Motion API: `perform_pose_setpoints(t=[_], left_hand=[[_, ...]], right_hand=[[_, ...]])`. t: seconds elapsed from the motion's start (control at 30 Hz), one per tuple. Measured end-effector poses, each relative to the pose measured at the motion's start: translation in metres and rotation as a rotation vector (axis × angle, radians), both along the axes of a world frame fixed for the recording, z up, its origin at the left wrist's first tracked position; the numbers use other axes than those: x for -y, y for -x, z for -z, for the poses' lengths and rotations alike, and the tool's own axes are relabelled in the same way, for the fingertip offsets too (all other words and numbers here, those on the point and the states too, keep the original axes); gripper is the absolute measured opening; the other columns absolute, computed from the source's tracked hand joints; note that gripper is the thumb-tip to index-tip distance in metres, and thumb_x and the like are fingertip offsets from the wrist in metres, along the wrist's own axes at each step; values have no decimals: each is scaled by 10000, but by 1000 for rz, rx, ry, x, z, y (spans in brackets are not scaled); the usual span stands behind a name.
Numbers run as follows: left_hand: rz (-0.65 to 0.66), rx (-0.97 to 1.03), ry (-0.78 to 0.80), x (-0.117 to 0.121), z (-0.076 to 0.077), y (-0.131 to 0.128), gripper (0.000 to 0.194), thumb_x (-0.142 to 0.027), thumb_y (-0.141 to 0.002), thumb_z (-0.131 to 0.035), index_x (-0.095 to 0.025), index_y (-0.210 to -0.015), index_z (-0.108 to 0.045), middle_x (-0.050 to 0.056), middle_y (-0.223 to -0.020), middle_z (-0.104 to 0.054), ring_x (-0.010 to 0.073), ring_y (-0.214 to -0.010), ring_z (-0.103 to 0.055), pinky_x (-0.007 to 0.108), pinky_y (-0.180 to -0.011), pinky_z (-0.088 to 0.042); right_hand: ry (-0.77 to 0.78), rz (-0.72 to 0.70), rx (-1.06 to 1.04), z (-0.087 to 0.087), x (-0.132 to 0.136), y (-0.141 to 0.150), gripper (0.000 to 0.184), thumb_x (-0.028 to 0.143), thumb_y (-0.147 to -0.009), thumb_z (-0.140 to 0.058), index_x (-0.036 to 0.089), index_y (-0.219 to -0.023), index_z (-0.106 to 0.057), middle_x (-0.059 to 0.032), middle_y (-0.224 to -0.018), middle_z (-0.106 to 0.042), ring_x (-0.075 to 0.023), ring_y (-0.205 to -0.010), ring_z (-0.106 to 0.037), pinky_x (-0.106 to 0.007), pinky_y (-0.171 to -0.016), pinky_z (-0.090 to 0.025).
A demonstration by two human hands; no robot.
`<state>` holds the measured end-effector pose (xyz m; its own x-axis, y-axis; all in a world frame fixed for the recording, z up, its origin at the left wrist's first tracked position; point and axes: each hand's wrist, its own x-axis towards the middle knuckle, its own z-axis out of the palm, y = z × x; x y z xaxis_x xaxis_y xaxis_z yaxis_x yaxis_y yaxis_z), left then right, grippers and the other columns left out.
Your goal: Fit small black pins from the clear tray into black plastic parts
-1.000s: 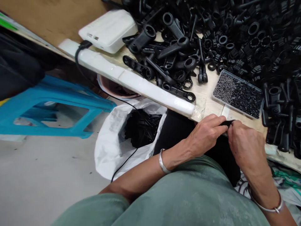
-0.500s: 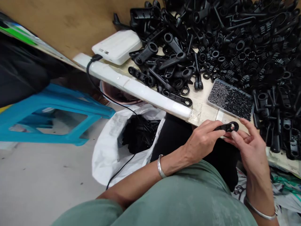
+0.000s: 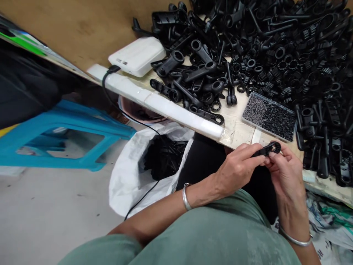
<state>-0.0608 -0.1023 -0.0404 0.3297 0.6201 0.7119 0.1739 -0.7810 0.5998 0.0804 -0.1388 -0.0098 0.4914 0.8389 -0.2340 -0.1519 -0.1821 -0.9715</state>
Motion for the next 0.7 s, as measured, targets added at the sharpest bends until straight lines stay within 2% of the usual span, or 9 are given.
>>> perform_pose_setpoints(t=[0.17,0.27,0.37,0.5,0.6,0.7], left_hand=[[42,-7,-6,1,2,2,211,-48,-951,-498,-126,-1018,-682,121,-1127,-710,150,-913,-656,299,-843,-605],[53,-18,12,-1,2,0,227,-38,-944,-501,-153,-1021,-681,104,-1119,-707,147,-906,-662,284,-816,-606],[109,11,-3,-4,0,-1,132,-123,-964,-549,-149,-1013,-669,115,-1114,-712,157,-916,-674,293,-804,-613],[167,-25,-29,-11,-3,4,176,-228,-962,-607,-138,-1110,-640,140,-1126,-729,202,-1021,-692,381,-900,-601],[85,-59,-71,-22,-9,15,164,-154,-942,-623,-147,-1104,-641,117,-1078,-748,193,-993,-704,371,-918,-582],[-34,-113,-123,-35,-14,29,156,-79,-923,-606,-159,-1046,-657,79,-987,-762,175,-894,-700,343,-871,-571]], right_hand=[[0,62,-41,0,-4,7,350,249,-606,-748,178,-914,-597,95,-586,-450,-45,-471,-359,-191,-468,-372],[3,1,-32,-2,-3,5,403,315,-647,-743,182,-995,-592,99,-575,-431,-61,-478,-368,-211,-476,-374],[29,-78,-8,-7,0,-6,520,351,-685,-758,184,-1146,-586,89,-604,-474,-83,-505,-443,-239,-515,-435],[48,-93,204,-22,7,-47,596,348,-730,-762,197,-1280,-589,64,-665,-548,-98,-549,-520,-262,-566,-499],[13,43,487,-43,15,-94,606,333,-738,-750,205,-1312,-599,77,-587,-525,-112,-528,-526,-260,-551,-495],[49,178,742,-65,27,-134,581,341,-750,-729,225,-1310,-625,52,-616,-565,-115,-533,-530,-261,-554,-496]])
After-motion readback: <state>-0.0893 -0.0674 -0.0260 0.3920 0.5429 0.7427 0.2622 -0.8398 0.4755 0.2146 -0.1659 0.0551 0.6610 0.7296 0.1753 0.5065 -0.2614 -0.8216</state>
